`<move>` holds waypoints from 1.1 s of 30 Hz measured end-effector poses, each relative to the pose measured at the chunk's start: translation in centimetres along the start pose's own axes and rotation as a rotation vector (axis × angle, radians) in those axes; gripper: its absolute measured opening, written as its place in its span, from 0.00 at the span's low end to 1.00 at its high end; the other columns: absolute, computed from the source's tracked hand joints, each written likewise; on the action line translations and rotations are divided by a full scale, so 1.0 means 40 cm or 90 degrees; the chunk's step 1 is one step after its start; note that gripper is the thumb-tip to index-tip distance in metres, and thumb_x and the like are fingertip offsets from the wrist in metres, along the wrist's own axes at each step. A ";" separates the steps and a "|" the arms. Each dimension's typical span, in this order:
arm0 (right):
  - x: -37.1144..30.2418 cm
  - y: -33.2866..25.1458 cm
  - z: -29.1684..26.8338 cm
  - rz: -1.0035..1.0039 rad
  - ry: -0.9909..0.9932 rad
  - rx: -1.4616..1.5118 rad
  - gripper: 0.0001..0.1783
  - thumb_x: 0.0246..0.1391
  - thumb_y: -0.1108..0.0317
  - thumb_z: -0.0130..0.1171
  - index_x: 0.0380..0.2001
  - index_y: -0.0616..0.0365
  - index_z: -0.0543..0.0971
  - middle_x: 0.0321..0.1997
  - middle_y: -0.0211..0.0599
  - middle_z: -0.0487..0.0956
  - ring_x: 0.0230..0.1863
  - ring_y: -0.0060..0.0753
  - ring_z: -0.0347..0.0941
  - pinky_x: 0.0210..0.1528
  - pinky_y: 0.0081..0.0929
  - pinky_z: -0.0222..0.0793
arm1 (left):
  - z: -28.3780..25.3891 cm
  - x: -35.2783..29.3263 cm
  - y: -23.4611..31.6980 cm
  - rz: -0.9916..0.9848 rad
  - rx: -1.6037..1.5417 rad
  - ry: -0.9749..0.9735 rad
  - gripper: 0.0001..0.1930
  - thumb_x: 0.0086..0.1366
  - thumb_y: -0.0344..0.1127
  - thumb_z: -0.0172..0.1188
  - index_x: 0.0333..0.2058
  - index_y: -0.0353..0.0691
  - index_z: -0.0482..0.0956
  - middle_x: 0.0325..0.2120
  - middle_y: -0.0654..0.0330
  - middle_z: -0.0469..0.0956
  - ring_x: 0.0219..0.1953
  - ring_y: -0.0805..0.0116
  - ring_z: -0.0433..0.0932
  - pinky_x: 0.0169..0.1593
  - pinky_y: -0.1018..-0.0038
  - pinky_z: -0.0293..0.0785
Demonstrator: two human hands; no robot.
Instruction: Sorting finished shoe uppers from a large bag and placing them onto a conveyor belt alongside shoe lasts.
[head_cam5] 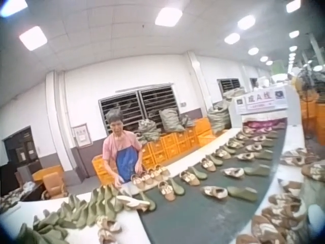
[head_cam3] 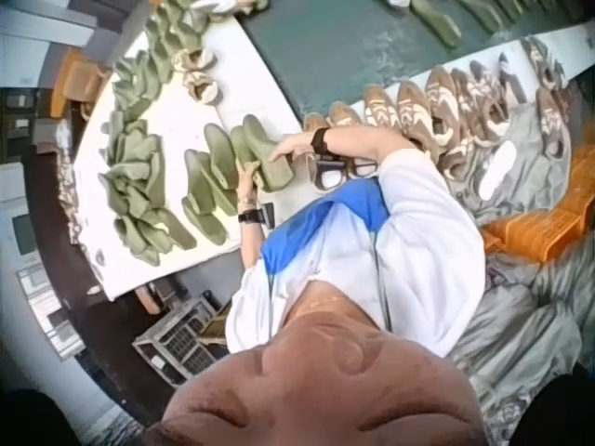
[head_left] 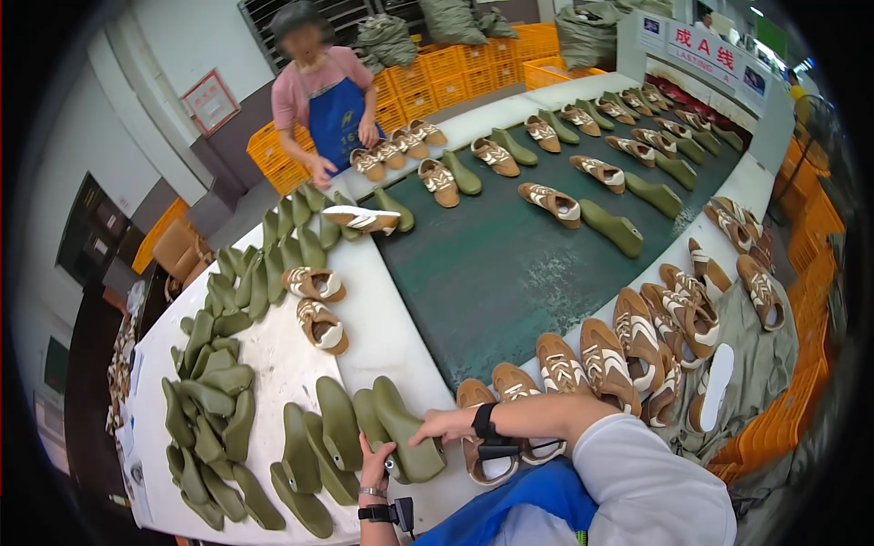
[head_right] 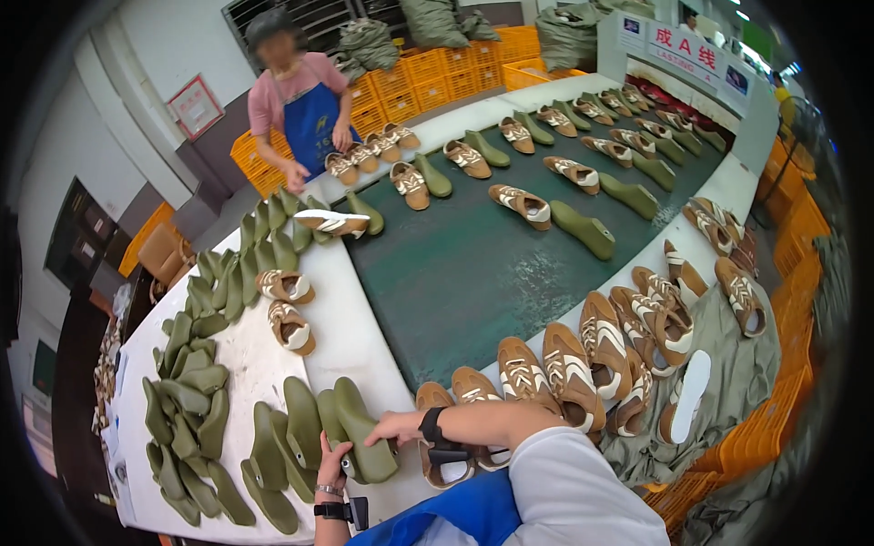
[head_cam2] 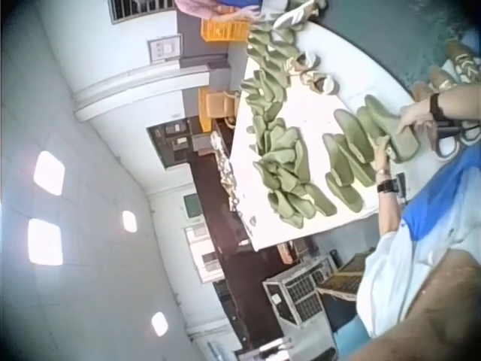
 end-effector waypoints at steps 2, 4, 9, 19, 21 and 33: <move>-0.154 -0.154 -0.032 -0.019 -0.011 0.144 0.19 0.46 0.65 0.61 0.39 0.67 0.73 0.38 0.38 0.77 0.41 0.30 0.73 0.42 0.29 0.72 | 0.069 0.016 0.066 0.001 -0.112 0.008 0.36 0.53 0.26 0.52 0.60 0.45 0.46 0.47 0.56 0.68 0.46 0.62 0.70 0.47 0.68 0.70; -0.126 -0.202 -0.167 -0.129 -0.050 0.277 0.18 0.48 0.65 0.60 0.37 0.70 0.73 0.39 0.39 0.77 0.40 0.30 0.74 0.42 0.29 0.72 | 0.171 0.079 0.143 0.020 -0.190 -0.048 0.23 0.56 0.32 0.49 0.52 0.41 0.61 0.44 0.56 0.71 0.44 0.60 0.72 0.48 0.65 0.71; -0.322 -0.318 -0.627 -0.198 0.271 0.111 0.18 0.42 0.68 0.64 0.34 0.72 0.74 0.33 0.42 0.77 0.32 0.35 0.76 0.34 0.31 0.73 | 0.461 0.328 0.270 0.039 -0.181 -0.200 0.20 0.56 0.34 0.52 0.49 0.43 0.64 0.44 0.57 0.70 0.45 0.63 0.71 0.48 0.65 0.70; -0.554 -0.152 -1.128 0.117 0.926 -0.576 0.20 0.49 0.71 0.47 0.48 0.56 0.65 0.37 0.51 0.76 0.40 0.47 0.74 0.41 0.40 0.70 | 0.724 0.584 0.036 0.195 0.505 -0.015 0.45 0.47 0.39 0.56 0.61 0.49 0.39 0.51 0.36 0.55 0.50 0.39 0.62 0.54 0.59 0.60; -0.564 -0.158 -1.139 0.101 0.905 -0.667 0.25 0.49 0.71 0.47 0.53 0.52 0.58 0.35 0.50 0.76 0.38 0.48 0.74 0.39 0.40 0.70 | 0.781 0.563 0.030 0.150 0.569 0.006 0.45 0.46 0.39 0.56 0.61 0.50 0.40 0.50 0.34 0.54 0.49 0.37 0.62 0.55 0.59 0.58; -0.740 -0.257 -0.855 -0.040 0.717 -0.870 0.17 0.40 0.67 0.54 0.38 0.54 0.75 0.31 0.43 0.76 0.34 0.45 0.72 0.37 0.36 0.69 | 0.706 0.444 0.127 0.165 0.557 -0.238 0.37 0.55 0.40 0.59 0.60 0.43 0.49 0.54 0.46 0.60 0.53 0.61 0.63 0.51 0.69 0.63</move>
Point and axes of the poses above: each hand's wrist, its own x-axis towards the middle knuckle, its own z-axis out of the palm, y = z × x, the point moved 8 cm from there along x, towards the middle knuckle
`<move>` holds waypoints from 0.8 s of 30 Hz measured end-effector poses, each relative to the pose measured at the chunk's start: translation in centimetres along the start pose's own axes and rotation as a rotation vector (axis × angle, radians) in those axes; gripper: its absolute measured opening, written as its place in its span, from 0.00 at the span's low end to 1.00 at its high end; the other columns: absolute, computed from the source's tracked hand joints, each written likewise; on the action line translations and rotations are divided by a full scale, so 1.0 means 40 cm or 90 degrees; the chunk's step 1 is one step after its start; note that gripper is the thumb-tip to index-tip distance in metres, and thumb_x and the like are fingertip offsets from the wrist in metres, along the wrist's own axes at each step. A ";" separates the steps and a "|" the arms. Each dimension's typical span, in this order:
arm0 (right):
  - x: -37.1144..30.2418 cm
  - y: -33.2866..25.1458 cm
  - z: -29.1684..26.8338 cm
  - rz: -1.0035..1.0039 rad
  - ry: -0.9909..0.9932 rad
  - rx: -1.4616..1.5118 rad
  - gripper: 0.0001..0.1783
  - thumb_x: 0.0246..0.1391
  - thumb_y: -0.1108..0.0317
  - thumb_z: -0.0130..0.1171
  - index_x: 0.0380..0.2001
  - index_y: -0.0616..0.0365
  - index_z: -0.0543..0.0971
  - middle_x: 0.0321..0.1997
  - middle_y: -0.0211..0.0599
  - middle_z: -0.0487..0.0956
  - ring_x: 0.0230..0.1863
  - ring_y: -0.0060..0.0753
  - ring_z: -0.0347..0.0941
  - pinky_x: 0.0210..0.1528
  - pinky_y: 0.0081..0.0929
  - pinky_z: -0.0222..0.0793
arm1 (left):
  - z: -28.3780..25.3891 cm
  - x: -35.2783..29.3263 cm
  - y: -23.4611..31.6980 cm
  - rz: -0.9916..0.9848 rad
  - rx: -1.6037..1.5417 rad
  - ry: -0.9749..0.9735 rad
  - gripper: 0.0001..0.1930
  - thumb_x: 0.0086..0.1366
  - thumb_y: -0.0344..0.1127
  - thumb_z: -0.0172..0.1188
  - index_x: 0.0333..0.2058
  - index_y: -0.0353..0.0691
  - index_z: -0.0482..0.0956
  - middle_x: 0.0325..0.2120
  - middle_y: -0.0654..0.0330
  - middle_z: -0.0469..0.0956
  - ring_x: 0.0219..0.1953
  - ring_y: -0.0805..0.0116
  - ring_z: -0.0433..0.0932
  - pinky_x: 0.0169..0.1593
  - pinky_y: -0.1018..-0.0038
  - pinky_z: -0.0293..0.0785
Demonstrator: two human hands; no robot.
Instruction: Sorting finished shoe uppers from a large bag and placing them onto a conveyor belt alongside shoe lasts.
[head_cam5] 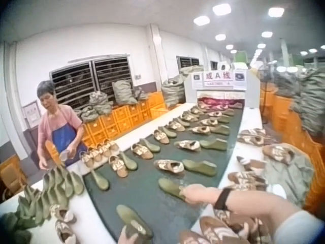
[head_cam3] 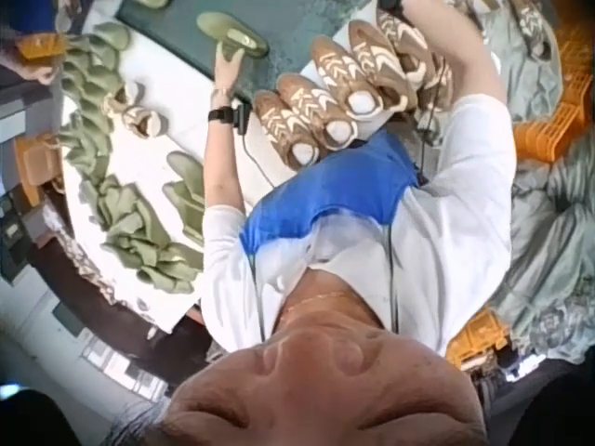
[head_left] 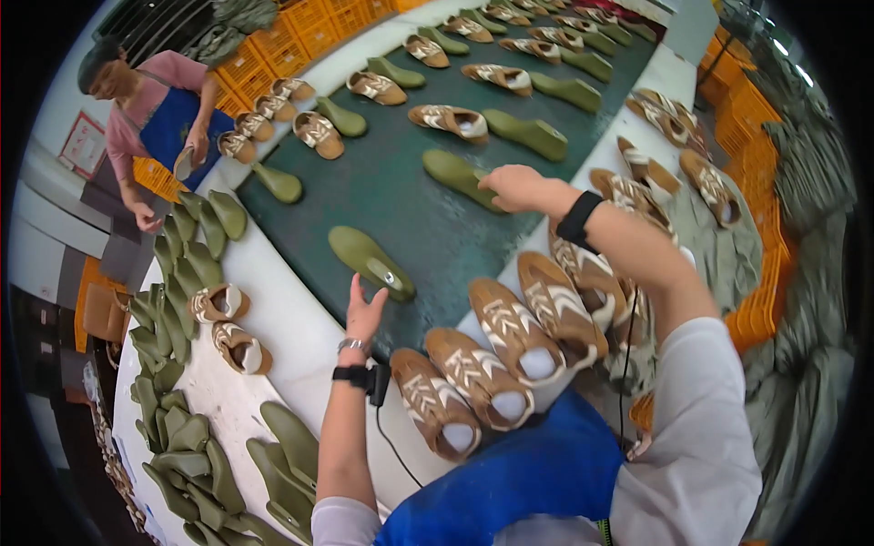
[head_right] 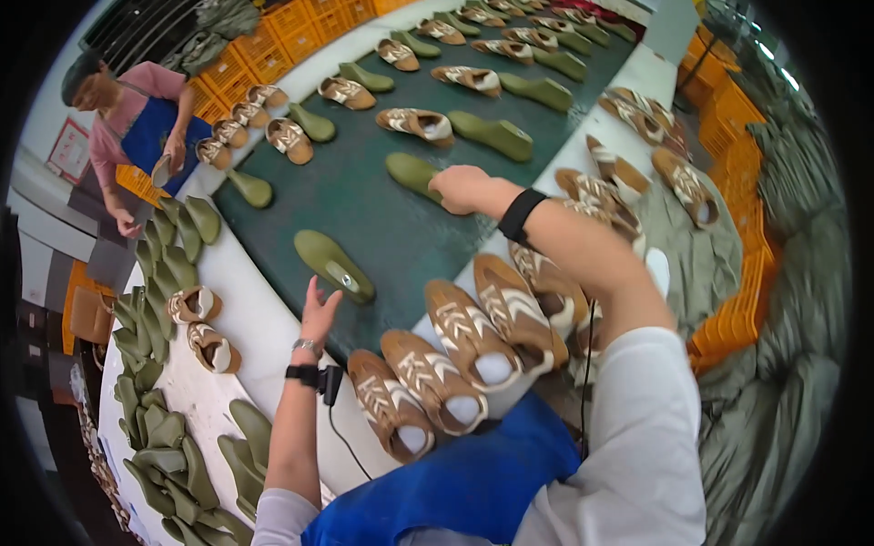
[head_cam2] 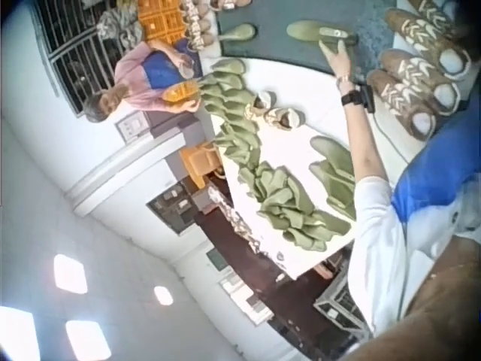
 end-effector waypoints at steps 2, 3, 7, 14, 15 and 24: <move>-0.124 -0.098 -0.011 -0.097 -0.176 0.124 0.09 0.41 0.66 0.55 0.28 0.55 0.79 0.26 0.41 0.77 0.30 0.42 0.74 0.34 0.34 0.69 | -0.021 -0.124 0.021 0.134 -0.020 -0.031 0.28 0.57 0.36 0.57 0.56 0.42 0.59 0.49 0.49 0.67 0.49 0.64 0.67 0.49 0.72 0.65; -0.208 -0.153 0.003 -0.149 -0.275 0.195 0.08 0.40 0.66 0.54 0.25 0.55 0.79 0.23 0.40 0.77 0.28 0.43 0.74 0.31 0.35 0.68 | -0.008 -0.202 0.022 0.136 -0.052 -0.082 0.22 0.57 0.35 0.56 0.50 0.40 0.65 0.44 0.51 0.71 0.45 0.65 0.71 0.46 0.72 0.68; -0.536 -0.292 0.176 -0.225 -0.404 0.207 0.13 0.41 0.67 0.55 0.35 0.55 0.77 0.29 0.39 0.78 0.31 0.41 0.74 0.30 0.35 0.70 | 0.106 -0.546 0.104 0.164 0.062 -0.291 0.13 0.54 0.32 0.57 0.39 0.36 0.74 0.35 0.55 0.76 0.35 0.65 0.76 0.38 0.73 0.71; -0.658 -0.338 0.270 -0.002 -0.064 0.158 0.24 0.43 0.63 0.58 0.46 0.53 0.70 0.31 0.41 0.72 0.30 0.44 0.72 0.29 0.39 0.70 | 0.212 -0.741 0.159 0.455 0.186 -0.155 0.16 0.49 0.30 0.58 0.39 0.36 0.71 0.36 0.54 0.73 0.39 0.53 0.71 0.42 0.65 0.69; -0.653 -0.336 0.249 -0.013 -0.001 0.197 0.20 0.43 0.63 0.57 0.43 0.54 0.72 0.32 0.42 0.74 0.30 0.46 0.73 0.30 0.37 0.70 | 0.191 -0.743 0.155 0.436 0.183 -0.076 0.17 0.48 0.32 0.60 0.38 0.37 0.72 0.36 0.55 0.72 0.39 0.52 0.70 0.42 0.67 0.69; -0.321 -0.233 -0.130 0.002 0.027 0.485 0.19 0.41 0.62 0.60 0.38 0.58 0.73 0.29 0.41 0.77 0.30 0.34 0.74 0.33 0.28 0.69 | 0.110 -0.742 -0.014 0.294 0.334 -0.036 0.11 0.46 0.35 0.62 0.27 0.41 0.70 0.22 0.56 0.72 0.31 0.56 0.71 0.42 0.61 0.63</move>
Point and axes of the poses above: each hand's wrist, its own x-axis towards the middle knuckle, its own z-axis out of the palm, y = z × x, the point moved 8 cm from there along x, towards the middle knuckle
